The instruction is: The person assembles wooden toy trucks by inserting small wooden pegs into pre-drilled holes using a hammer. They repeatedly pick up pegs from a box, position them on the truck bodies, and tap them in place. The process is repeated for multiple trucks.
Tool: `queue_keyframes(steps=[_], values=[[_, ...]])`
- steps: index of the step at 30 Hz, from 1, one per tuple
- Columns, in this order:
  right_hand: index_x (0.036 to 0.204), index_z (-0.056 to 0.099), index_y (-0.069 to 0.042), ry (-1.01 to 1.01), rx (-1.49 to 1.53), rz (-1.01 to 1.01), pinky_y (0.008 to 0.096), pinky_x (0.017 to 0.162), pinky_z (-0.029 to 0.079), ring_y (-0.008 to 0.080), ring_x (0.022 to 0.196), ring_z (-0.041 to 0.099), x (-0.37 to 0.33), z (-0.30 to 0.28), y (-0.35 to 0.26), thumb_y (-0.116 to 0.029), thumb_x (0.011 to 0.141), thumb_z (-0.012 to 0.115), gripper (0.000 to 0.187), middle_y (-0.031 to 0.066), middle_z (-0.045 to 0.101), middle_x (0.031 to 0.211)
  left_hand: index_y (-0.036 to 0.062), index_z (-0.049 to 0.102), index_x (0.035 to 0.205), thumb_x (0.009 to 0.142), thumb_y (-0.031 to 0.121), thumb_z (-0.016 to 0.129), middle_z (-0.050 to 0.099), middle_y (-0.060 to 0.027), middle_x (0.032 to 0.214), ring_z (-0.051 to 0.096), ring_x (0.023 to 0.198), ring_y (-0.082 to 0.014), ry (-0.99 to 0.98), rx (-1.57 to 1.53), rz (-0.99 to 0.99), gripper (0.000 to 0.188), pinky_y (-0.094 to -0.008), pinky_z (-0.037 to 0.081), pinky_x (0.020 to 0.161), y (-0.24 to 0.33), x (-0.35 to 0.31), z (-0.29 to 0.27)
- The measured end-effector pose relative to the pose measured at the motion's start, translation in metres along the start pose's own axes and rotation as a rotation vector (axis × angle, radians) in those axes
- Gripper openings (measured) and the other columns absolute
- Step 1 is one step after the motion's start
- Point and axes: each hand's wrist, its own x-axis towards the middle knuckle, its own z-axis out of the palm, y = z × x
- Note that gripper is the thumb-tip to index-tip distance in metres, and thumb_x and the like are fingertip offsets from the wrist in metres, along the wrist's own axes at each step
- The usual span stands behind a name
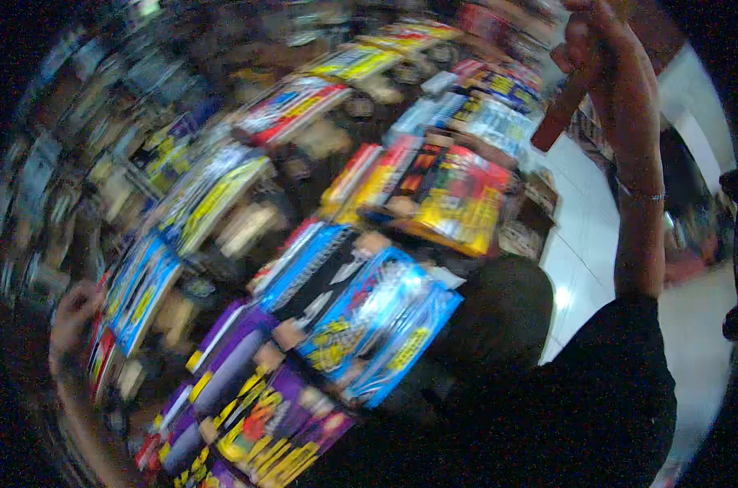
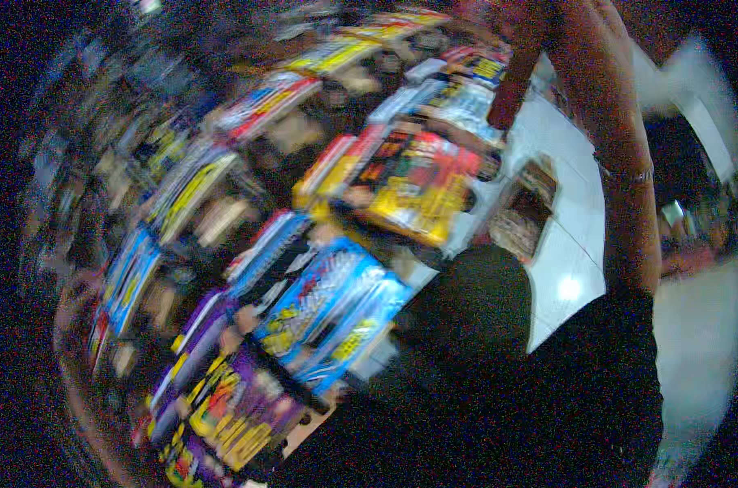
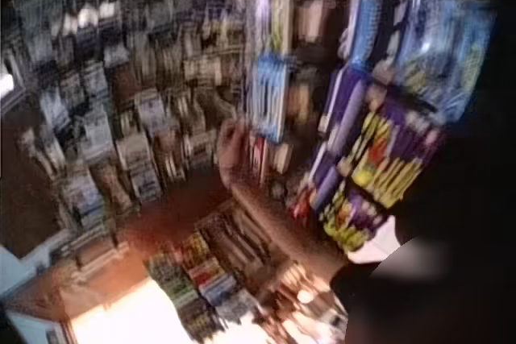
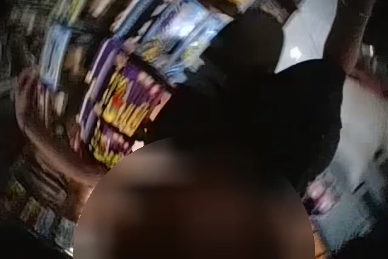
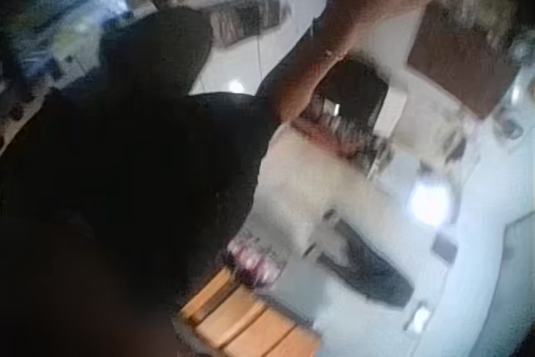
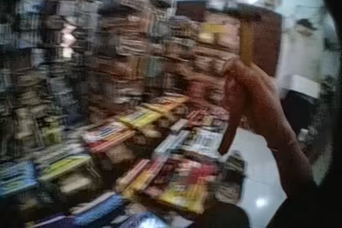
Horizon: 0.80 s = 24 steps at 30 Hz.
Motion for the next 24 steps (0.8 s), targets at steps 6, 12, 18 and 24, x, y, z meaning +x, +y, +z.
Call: queue_keyframes(steps=[6,12,18,24], values=[[0.122,0.061,-0.007,-0.030,-0.015,0.928,0.0290,0.051,0.041,0.0093,0.054,0.045,-0.181,-0.084,0.121,-0.036,0.097,0.055,0.039,-0.0053,0.044,0.069,0.0030,0.062,0.114,0.091,0.011,0.066,0.060,-0.0016,0.102,0.055,0.093,-0.0122,0.059,0.233,-0.070,0.025,-0.0270,0.043,0.088,-0.006,0.008,-0.007],[0.103,0.067,0.001,-0.638,-0.653,1.055,0.0450,0.072,0.054,0.0358,0.082,0.066,-0.407,-0.011,0.273,-0.035,0.078,0.074,0.044,0.0226,0.068,0.089,0.0020,0.061,0.119,0.093,0.014,0.067,0.061,-0.0027,0.110,0.057,0.100,-0.0129,0.048,0.097,-0.111,0.029,-0.0271,0.045,0.089,-0.017,0.009,-0.021],[0.085,0.070,0.000,-0.522,-0.775,1.051,0.0467,0.067,0.056,0.0394,0.081,0.070,-0.469,0.028,0.308,-0.024,0.086,0.059,0.027,0.0213,0.071,0.086,0.0029,0.062,0.117,0.096,0.015,0.063,0.064,-0.0042,0.110,0.059,0.101,-0.0140,0.048,0.049,-0.005,0.024,-0.0291,0.046,0.091,-0.005,-0.003,-0.012],[0.100,0.072,-0.004,-0.252,-0.110,1.224,0.0373,0.067,0.053,0.0222,0.077,0.068,-0.385,-0.021,0.243,-0.030,0.073,0.081,0.038,0.0113,0.072,0.088,0.0009,0.062,0.117,0.098,0.016,0.059,0.064,-0.0061,0.114,0.058,0.107,-0.0157,0.235,0.283,0.061,0.024,-0.0309,0.044,0.096,0.030,-0.014,0.008]])
